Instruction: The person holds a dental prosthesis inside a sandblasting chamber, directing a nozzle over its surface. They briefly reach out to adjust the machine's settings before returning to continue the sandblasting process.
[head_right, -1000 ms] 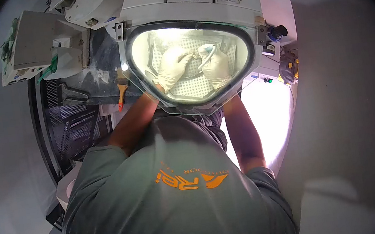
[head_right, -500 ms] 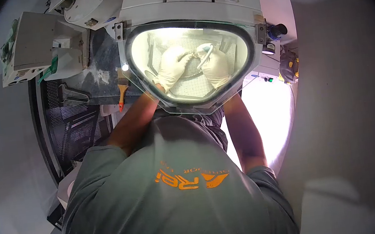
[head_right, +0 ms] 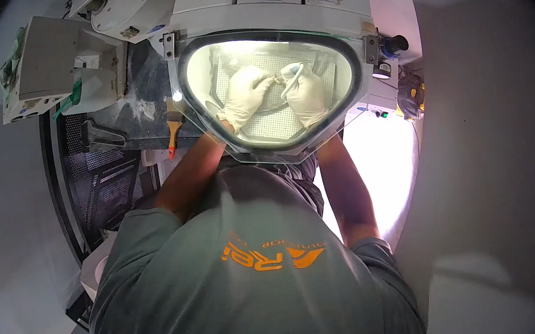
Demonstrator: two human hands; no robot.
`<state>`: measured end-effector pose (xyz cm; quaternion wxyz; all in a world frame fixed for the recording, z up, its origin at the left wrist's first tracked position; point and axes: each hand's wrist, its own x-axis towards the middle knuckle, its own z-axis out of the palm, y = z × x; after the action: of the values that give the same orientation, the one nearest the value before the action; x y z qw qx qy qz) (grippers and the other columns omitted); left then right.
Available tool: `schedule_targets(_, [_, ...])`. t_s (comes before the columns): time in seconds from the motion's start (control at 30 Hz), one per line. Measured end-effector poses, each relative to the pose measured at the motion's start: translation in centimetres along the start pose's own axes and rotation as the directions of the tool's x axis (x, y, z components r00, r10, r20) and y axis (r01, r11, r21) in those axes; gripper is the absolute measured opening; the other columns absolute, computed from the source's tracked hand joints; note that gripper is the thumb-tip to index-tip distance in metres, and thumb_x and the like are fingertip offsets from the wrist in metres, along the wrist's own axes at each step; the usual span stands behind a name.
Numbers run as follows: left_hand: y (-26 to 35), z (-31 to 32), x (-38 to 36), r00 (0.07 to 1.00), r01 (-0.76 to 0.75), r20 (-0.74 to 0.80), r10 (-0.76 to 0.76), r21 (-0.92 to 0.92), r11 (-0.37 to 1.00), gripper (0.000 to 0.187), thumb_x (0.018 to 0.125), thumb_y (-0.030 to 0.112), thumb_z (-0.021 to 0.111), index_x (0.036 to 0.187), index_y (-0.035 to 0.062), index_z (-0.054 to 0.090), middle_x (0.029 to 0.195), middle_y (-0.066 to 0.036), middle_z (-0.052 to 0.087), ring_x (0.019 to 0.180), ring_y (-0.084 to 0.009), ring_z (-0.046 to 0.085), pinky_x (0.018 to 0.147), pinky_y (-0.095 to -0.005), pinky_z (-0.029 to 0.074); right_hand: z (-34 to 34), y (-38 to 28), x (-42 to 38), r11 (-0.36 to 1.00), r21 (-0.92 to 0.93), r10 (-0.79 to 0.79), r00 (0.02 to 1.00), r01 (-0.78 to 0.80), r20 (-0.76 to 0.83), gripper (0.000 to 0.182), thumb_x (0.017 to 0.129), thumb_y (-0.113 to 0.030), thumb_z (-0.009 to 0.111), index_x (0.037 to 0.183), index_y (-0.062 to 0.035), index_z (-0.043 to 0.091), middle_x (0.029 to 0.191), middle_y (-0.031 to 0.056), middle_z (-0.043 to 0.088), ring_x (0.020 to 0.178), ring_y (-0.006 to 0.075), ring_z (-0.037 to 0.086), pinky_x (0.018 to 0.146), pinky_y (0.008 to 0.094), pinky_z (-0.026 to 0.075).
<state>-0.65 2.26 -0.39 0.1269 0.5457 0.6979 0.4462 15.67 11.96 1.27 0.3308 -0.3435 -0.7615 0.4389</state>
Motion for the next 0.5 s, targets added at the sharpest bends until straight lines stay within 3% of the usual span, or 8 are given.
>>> schedule_targets(0.1, [0.0,0.0,0.0,1.000,-0.002,0.002,0.002,0.012,1.000,0.014,0.092,0.018,0.080,0.101,0.0064,0.082,0.093,-0.012,0.074,0.091,-0.0349,0.069,0.084,-0.0451,0.055,0.0,-0.1,0.0,0.988,0.123,0.094,0.995,-0.099,0.045,0.011,0.106,-0.016,0.071,0.106,-0.0059,0.074,0.088,0.0105,0.077,0.078,0.0202,0.074,0.071,0.0346,0.059])
schedule_targets(0.3, [0.5,-0.4,0.1,0.999,0.019,0.027,-0.021,0.061,0.998,0.018,0.093,0.020,0.080,0.104,0.0064,0.082,0.095,-0.013,0.074,0.092,-0.0355,0.068,0.085,-0.0451,0.055,0.4,0.8,0.1,0.997,0.057,-0.048,0.999,0.047,0.000,0.014,0.106,-0.017,0.071,0.105,-0.0035,0.075,0.089,0.0105,0.077,0.080,0.0211,0.075,0.073,0.0347,0.060])
schedule_targets(0.33, [0.5,-0.4,0.1,0.999,0.030,0.035,-0.032,0.066,0.997,0.018,0.093,0.020,0.080,0.105,0.0064,0.082,0.096,-0.013,0.074,0.093,-0.0350,0.068,0.086,-0.0448,0.055,0.5,0.9,0.0,0.992,0.122,-0.037,0.999,0.037,-0.004,0.014,0.106,-0.018,0.072,0.105,-0.0035,0.074,0.089,0.0100,0.077,0.081,0.0203,0.075,0.074,0.0343,0.059])
schedule_targets(0.43, [0.0,0.0,-0.1,0.999,0.036,0.021,-0.037,0.032,0.999,0.019,0.093,0.019,0.079,0.107,0.0069,0.083,0.098,-0.012,0.075,0.095,-0.0334,0.069,0.088,-0.0433,0.055,0.1,0.0,0.2,0.996,0.075,-0.052,0.999,0.052,0.005,0.015,0.106,-0.019,0.072,0.104,-0.0039,0.074,0.089,0.0098,0.077,0.082,0.0202,0.075,0.074,0.0339,0.059])
schedule_targets(0.47, [-0.2,0.1,-0.2,0.999,0.037,0.022,-0.037,0.028,0.999,0.019,0.093,0.019,0.079,0.107,0.0070,0.083,0.098,-0.012,0.075,0.095,-0.0335,0.069,0.088,-0.0433,0.056,0.0,-0.7,0.1,0.998,0.050,0.041,0.999,-0.041,0.008,0.017,0.107,-0.021,0.071,0.104,-0.0045,0.074,0.089,0.0093,0.077,0.082,0.0198,0.075,0.074,0.0332,0.058])
schedule_targets(0.5, [-0.1,0.1,-0.2,0.999,0.037,0.023,-0.038,0.024,0.999,0.019,0.093,0.018,0.079,0.107,0.0070,0.083,0.097,-0.012,0.075,0.094,-0.0336,0.069,0.088,-0.0433,0.056,-0.1,-0.8,0.1,0.999,0.040,0.029,1.000,-0.029,0.006,0.017,0.108,-0.021,0.071,0.104,-0.0047,0.074,0.089,0.0092,0.077,0.082,0.0198,0.075,0.073,0.0334,0.058])
